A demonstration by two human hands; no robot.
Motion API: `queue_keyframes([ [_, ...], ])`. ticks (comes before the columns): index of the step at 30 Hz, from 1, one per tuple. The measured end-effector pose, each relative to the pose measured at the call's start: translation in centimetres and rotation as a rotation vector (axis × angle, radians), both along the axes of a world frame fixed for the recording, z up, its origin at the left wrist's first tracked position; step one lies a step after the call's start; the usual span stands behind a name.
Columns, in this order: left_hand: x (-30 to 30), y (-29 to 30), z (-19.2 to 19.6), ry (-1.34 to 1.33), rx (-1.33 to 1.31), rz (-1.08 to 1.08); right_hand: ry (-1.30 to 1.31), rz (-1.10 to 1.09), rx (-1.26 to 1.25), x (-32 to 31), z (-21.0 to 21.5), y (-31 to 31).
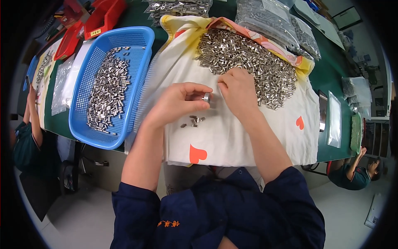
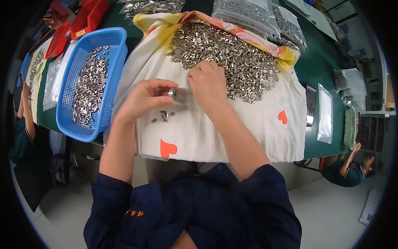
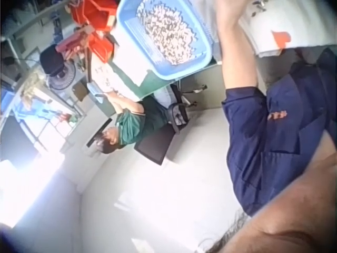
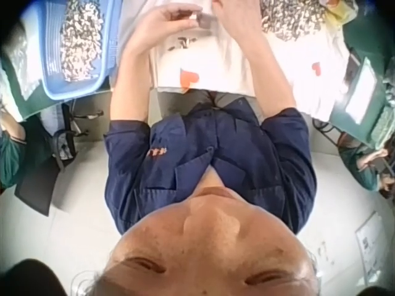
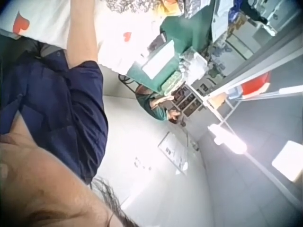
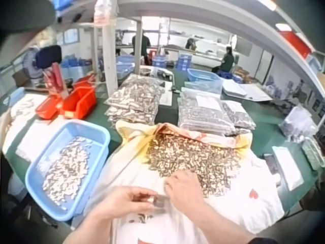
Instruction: Sorting small metal hardware components on a workbench in a manufacturing environment.
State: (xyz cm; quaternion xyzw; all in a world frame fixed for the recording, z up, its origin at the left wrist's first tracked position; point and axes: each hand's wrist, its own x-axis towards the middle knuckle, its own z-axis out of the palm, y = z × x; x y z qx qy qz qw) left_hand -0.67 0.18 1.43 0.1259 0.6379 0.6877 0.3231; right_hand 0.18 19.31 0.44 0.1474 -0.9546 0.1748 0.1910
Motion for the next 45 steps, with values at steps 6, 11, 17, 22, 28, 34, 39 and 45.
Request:
queue_keyframes([
  [6,-0.2,-0.3,-0.5,-0.015,0.067,0.118,-0.4,0.116,-0.8,1.8,2.2,-1.3],
  [11,-0.3,-0.1,-0.5,-0.014,0.088,0.12,-0.304,0.143,-0.639,2.1,2.1,-1.5],
  [17,-0.2,0.0,-1.2,-0.003,0.114,0.142,-0.009,0.13,-0.41,2.5,1.1,-2.7],
  [22,-0.2,0.1,-0.9,0.046,0.03,0.156,-0.064,0.131,-0.452,2.3,1.1,-1.9],
  [28,0.0,0.0,-0.5,0.049,-0.033,0.092,-0.596,0.088,-0.773,1.8,2.4,-0.9],
  [34,0.3,-0.3,0.1,-0.031,-0.03,-0.022,-0.352,-0.137,-0.611,0.3,2.5,1.9],
  [39,0.2,0.1,0.1,-0.038,-0.015,-0.023,-0.131,-0.089,-0.186,0.0,0.8,1.8],
  [45,0.2,0.1,-0.2,-0.02,0.004,-0.008,-0.074,-0.074,0.011,0.1,0.1,1.1],
])
